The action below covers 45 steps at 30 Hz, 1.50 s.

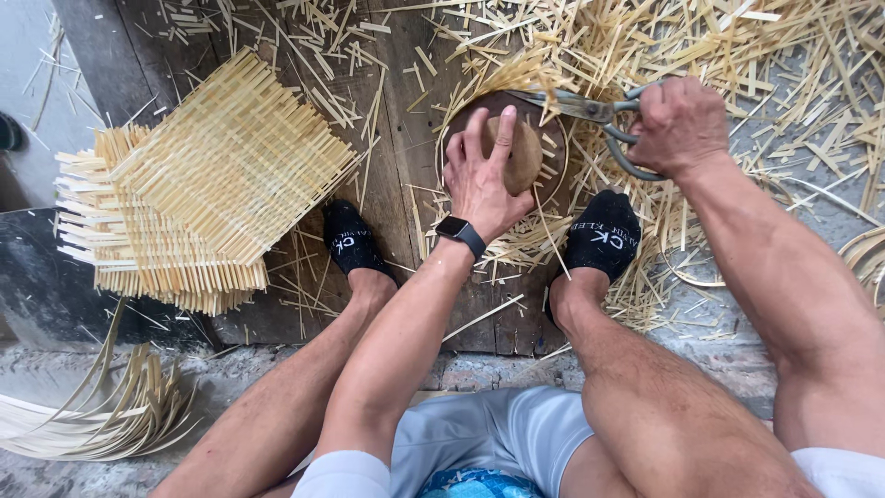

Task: The person sits on the floor and trims the edge of a woven bamboo mat with scissors, then fits and presses a bent bamboo rim ring around the mat over a round wooden mold, working the rim into place and setting the finished woven basket aside with others.

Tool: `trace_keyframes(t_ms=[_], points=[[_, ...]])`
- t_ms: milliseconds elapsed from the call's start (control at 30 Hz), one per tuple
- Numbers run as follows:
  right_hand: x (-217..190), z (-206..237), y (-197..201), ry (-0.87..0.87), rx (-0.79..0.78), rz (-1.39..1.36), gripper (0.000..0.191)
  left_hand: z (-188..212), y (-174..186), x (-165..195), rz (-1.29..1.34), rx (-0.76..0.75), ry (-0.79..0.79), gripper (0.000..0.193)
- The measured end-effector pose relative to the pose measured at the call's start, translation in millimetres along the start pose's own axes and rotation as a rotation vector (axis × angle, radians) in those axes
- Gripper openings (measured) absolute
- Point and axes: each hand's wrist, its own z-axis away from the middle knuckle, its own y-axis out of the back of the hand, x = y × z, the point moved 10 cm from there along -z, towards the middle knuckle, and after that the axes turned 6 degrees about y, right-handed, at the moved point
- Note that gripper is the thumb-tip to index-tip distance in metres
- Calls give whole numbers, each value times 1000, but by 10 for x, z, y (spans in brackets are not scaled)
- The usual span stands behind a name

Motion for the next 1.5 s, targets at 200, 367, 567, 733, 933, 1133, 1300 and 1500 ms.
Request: trace_keyframes(t_ms=[200,367,567,733,933,1133,1300,1500], points=[[-102,68,342,61,334,215,41,13,18,74,69,31,31,106],[11,61,-59,3,-42,-61,34,-36,-47,54,-58,-128,-66,103],[-131,170,472,92,476,258,46,-59,-35,161,-97,-268,-233,104],[4,53,92,53,95,0,33,-37,113,282,-102,-193,-324,104],[-154,24,470,105,323,140,54,18,37,242,-21,-159,-159,93],[48,-15,37,9,-20,-22,40,-45,-2,160,-82,-298,-328,89],[659,306,-207,-402,-22,-212,57,-129,-29,-44,117,-148,-100,75],[433,544,-7,-553,219,-449,55,-157,-182,-665,243,-4,246,75]])
